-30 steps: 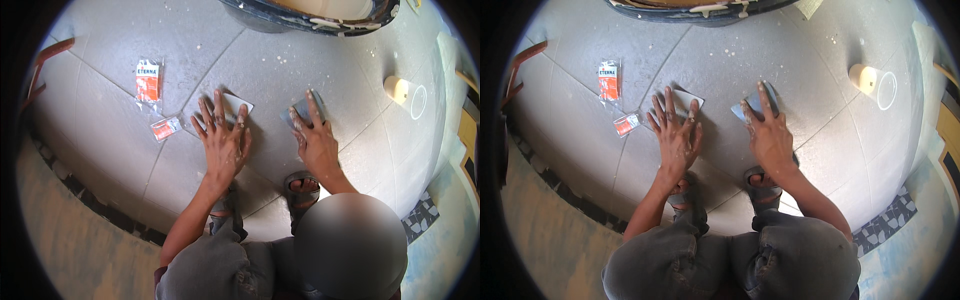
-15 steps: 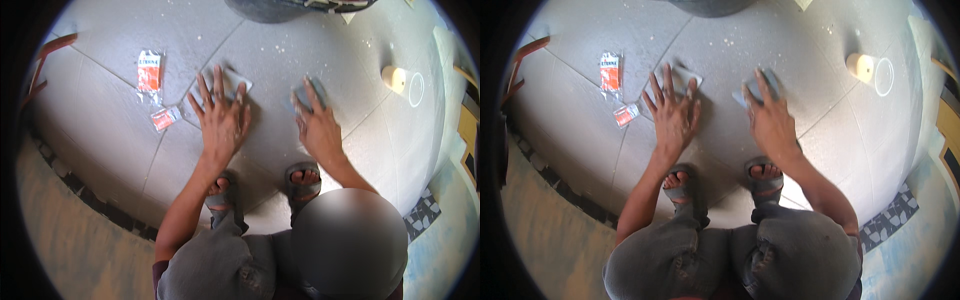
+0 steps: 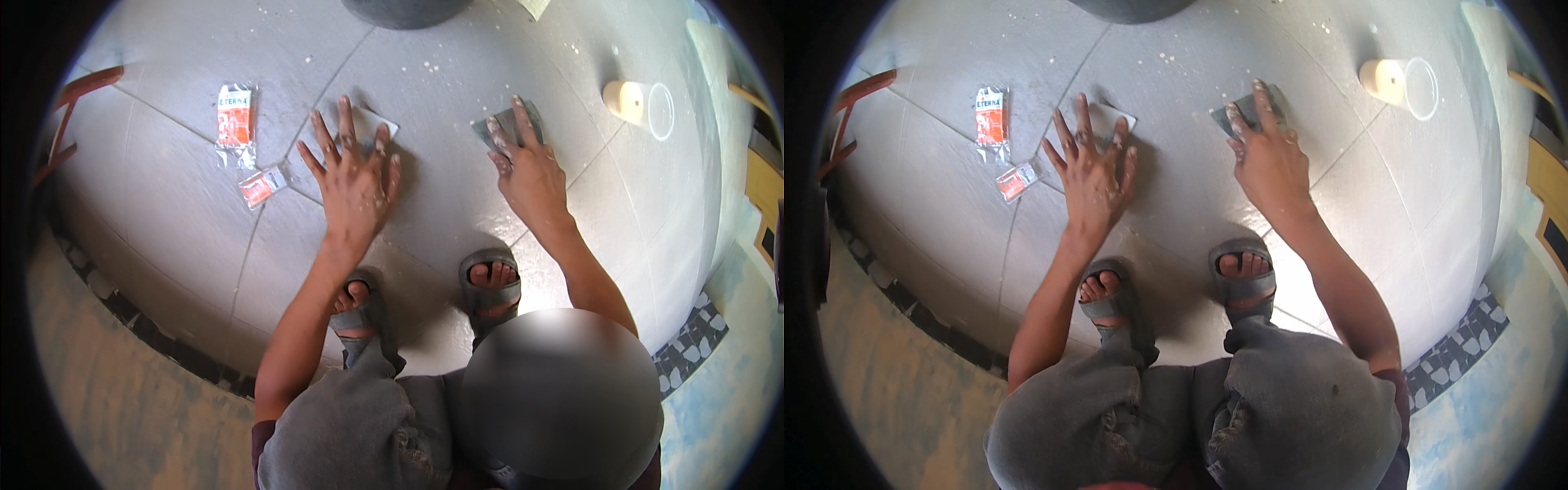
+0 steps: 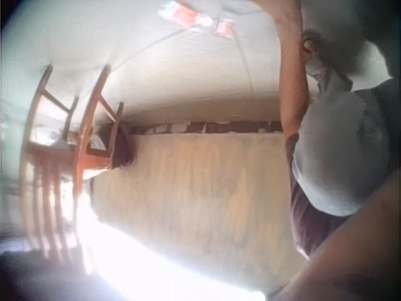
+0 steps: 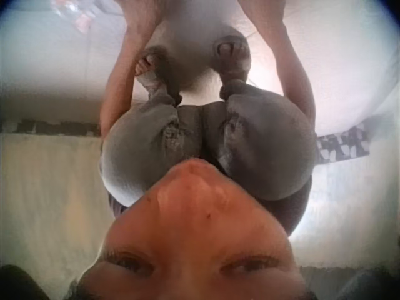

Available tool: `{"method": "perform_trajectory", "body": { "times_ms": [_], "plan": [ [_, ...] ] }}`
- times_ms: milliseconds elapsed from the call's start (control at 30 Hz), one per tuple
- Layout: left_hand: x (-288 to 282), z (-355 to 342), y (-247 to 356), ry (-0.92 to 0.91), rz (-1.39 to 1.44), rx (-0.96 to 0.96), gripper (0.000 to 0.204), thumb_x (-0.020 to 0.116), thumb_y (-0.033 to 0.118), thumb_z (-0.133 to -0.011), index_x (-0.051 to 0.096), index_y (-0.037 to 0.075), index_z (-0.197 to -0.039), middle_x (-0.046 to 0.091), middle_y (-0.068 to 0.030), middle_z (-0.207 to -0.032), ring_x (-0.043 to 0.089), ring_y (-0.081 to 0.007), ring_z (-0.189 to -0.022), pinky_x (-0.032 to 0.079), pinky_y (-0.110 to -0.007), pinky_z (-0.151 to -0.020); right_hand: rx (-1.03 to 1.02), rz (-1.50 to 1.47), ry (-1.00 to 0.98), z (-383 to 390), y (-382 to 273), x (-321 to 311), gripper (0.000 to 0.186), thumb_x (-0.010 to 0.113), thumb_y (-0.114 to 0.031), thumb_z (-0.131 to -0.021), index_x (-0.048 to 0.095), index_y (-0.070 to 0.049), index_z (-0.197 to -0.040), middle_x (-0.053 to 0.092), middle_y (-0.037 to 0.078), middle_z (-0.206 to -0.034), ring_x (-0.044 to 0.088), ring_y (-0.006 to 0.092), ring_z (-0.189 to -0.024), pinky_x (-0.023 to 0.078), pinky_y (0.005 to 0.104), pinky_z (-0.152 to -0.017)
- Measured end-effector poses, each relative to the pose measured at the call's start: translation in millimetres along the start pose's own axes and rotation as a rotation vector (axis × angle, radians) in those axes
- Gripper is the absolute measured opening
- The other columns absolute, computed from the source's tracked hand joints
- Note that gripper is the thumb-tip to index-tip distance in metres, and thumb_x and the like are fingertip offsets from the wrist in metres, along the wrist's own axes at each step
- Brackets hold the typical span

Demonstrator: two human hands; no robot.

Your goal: The person applies grout to tile joints using a putty knife and smooths the surface with a sanding block. The person works on multiple tile seams, scraping and smoothing the grout lines.

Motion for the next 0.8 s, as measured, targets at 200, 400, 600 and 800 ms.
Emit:
{"method": "perform_trajectory", "body": {
  "times_ms": [200, 400, 600, 800],
  "plan": [
    [5.0, -7.9, 14.5, -0.026, -0.009, 0.085, 0.046, 0.067, 0.034, -0.094, 0.069, 0.014, -0.135, 0.014, -0.0171, -0.173, 0.006, -0.051, -0.157, 0.006, -0.077, -0.118, -0.032, 0.014, 0.068, -10.6, -6.3, -0.1, 0.047, 0.063, -0.023, -0.1, 0.059, -0.021, -0.147, 0.024, 0.01, -0.17, 0.059, 0.048, -0.127, 0.062, 0.0486, -0.096],
    [15.1, 4.0, 28.8, -0.104, 0.076, 0.16, 0.06, 0.071, 0.032, -0.091, 0.056, 0.018, -0.148, 0.013, -0.016, -0.173, 0.01, -0.0522, -0.156, 0.008, -0.078, -0.117, -0.063, -0.044, 0.116, 2.8, -2.1, 15.3, 0.048, 0.065, -0.02, -0.098, 0.06, -0.021, -0.146, 0.025, 0.013, -0.169, 0.063, 0.0488, -0.12, 0.061, 0.0477, -0.094],
    [23.8, -6.0, 44.1, -0.081, 0.116, 0.207, 0.06, 0.07, 0.029, -0.09, 0.056, 0.024, -0.148, 0.014, -0.0154, -0.173, 0.014, -0.0523, -0.155, 0.014, -0.076, -0.118, -0.038, -0.013, 0.098, 14.1, -5.8, 18.9, 0.047, 0.066, -0.023, -0.099, 0.061, -0.024, -0.146, 0.026, 0.01, -0.17, 0.063, 0.0439, -0.122, 0.06, 0.0477, -0.095],
    [13.7, -34.6, 45.3, -0.043, 0.051, 0.243, 0.064, 0.072, 0.03, -0.088, 0.055, 0.025, -0.149, 0.013, -0.016, -0.173, 0.011, -0.0519, -0.156, 0.012, -0.076, -0.119, -0.047, -0.085, 0.182, -2.6, -3.7, 10.3, 0.048, 0.067, -0.017, -0.096, 0.062, -0.021, -0.144, 0.025, 0.011, -0.169, 0.061, 0.0515, -0.12, 0.061, 0.0498, -0.091]
  ]
}}
Point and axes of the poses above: each hand's wrist, its own z-axis away from the middle knuckle, its own x-axis out of the palm, y = z × x, the point moved 1 cm from there along -z, towards the middle knuckle
